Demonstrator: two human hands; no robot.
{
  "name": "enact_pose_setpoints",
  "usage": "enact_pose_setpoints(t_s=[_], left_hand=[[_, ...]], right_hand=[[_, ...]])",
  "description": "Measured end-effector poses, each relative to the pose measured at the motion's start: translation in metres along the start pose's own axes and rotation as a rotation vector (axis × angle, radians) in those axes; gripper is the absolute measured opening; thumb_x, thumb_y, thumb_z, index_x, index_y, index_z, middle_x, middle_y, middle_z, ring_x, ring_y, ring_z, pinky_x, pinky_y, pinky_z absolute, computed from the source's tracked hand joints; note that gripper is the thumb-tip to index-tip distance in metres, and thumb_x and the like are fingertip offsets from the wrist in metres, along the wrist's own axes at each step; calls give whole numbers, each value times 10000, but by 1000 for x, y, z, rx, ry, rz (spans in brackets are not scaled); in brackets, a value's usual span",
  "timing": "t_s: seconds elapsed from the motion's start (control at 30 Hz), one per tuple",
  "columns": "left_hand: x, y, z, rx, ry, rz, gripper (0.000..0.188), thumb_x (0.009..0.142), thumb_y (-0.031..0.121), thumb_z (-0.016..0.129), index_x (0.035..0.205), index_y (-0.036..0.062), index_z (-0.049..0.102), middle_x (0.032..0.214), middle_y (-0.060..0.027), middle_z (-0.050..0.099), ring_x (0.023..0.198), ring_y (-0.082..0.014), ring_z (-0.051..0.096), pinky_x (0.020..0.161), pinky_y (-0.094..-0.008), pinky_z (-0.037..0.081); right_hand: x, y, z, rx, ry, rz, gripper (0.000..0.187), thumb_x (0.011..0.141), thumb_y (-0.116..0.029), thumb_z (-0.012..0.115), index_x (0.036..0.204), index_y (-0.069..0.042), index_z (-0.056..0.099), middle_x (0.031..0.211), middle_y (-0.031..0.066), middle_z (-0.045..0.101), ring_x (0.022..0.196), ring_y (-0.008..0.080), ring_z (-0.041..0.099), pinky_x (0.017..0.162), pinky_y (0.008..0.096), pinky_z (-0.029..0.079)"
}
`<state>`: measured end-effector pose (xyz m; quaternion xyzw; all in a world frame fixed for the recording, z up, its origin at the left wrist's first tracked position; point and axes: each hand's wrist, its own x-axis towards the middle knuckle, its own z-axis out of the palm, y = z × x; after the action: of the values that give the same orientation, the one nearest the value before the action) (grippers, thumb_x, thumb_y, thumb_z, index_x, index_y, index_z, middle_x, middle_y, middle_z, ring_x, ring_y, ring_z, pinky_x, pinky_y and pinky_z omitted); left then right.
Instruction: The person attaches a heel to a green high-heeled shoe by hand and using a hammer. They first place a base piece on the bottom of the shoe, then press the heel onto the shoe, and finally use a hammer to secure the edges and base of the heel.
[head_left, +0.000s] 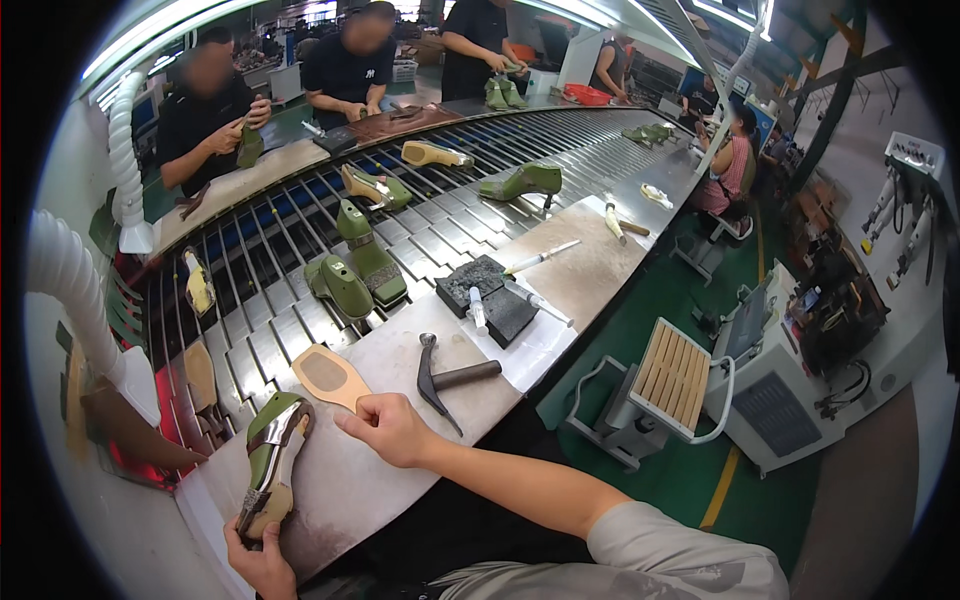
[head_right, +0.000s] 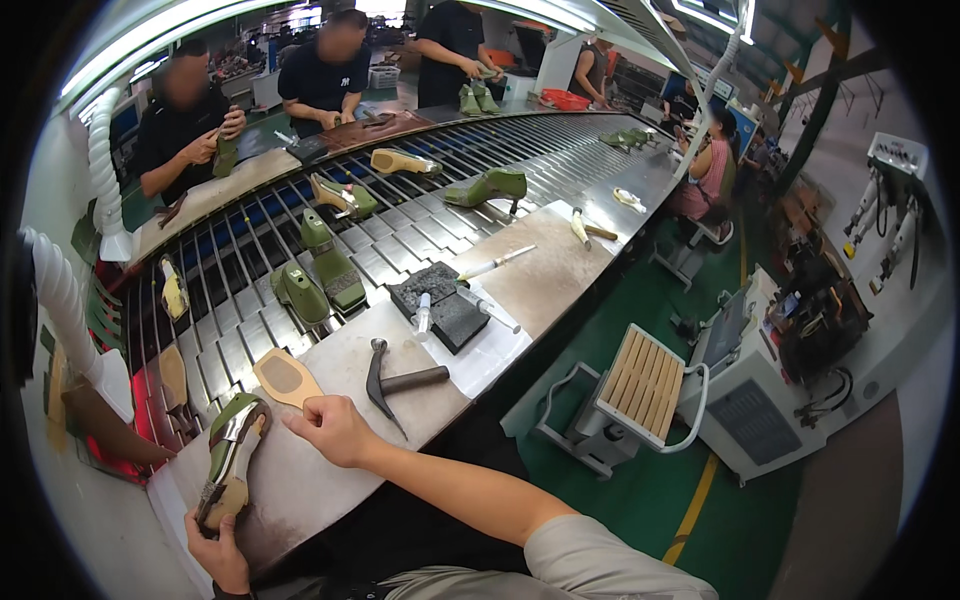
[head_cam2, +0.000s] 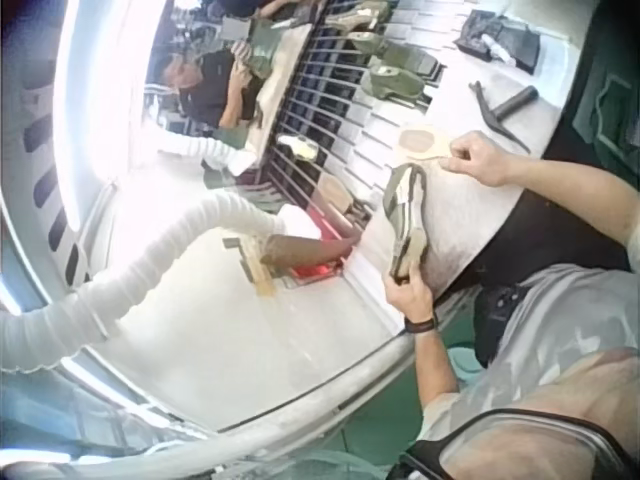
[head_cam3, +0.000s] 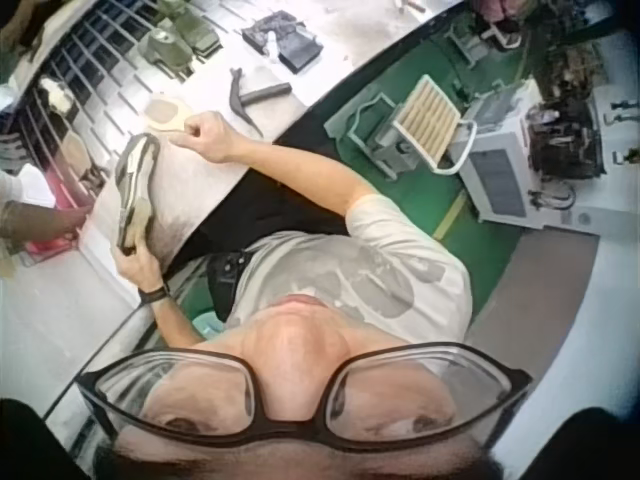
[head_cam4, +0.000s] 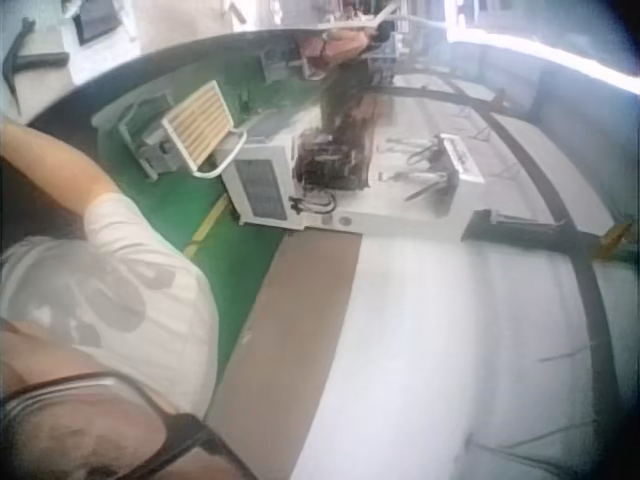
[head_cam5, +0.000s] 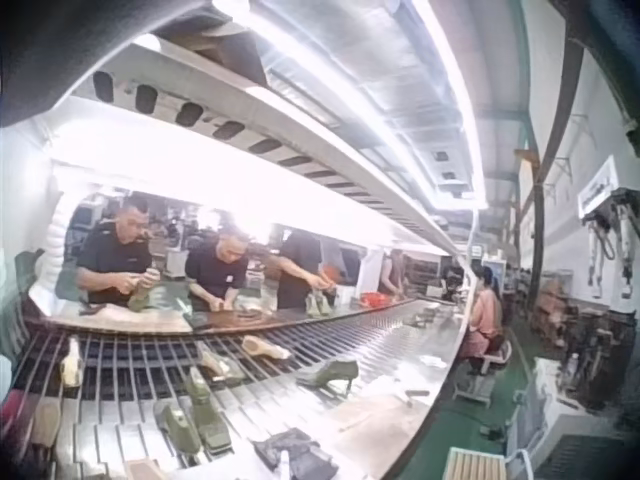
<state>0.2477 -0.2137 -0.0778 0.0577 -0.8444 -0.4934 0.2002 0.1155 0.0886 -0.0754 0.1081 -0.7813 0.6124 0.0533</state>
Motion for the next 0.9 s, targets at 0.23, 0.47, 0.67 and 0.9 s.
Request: enact_pose_setpoints(t_s=[0.23, 0.47, 0.67, 0.9], left_hand=[[-8, 58, 13, 237, -54, 797, 467, 651, -27, 831, 1098, 27, 705, 1009, -104, 661, 881, -328, 621, 771, -464, 493], [-42, 24, 68, 96, -266, 755, 419, 708, 100, 864, 1085, 127, 683, 1406, -121, 672, 1283, -306, 665, 1153, -514, 450], [-42, 19, 61, 112, -312, 768, 445, 721, 120, 910, 1084, 139, 654, 1377, -150, 670, 1260, -332, 675, 1153, -540, 444], [-23, 30, 36, 201, -394, 839, 544, 723, 76, 854, 1244, 115, 703, 1428, -132, 680, 1333, -310, 646, 1191, -532, 428]], right_hand=[[0, 3, 13, 48, 9, 37, 551, 995, -311, 774, 623, -8, 504, 555, 45, 441, 576, 102, 386, 521, 360, 367], [7, 4, 16, 119, -85, 166, 483, 981, -216, 784, 618, -55, 509, 573, -50, 457, 578, 56, 374, 502, 302, 314], [3, 1, 10, 98, -85, 195, 342, 973, -164, 776, 734, -36, 568, 665, -41, 531, 638, 51, 444, 562, 276, 381], [-39, 3, -12, -409, 76, -243, 470, 801, -128, 855, 1201, 43, 677, 1376, 314, 618, 1254, 466, 618, 1063, 506, 505]])
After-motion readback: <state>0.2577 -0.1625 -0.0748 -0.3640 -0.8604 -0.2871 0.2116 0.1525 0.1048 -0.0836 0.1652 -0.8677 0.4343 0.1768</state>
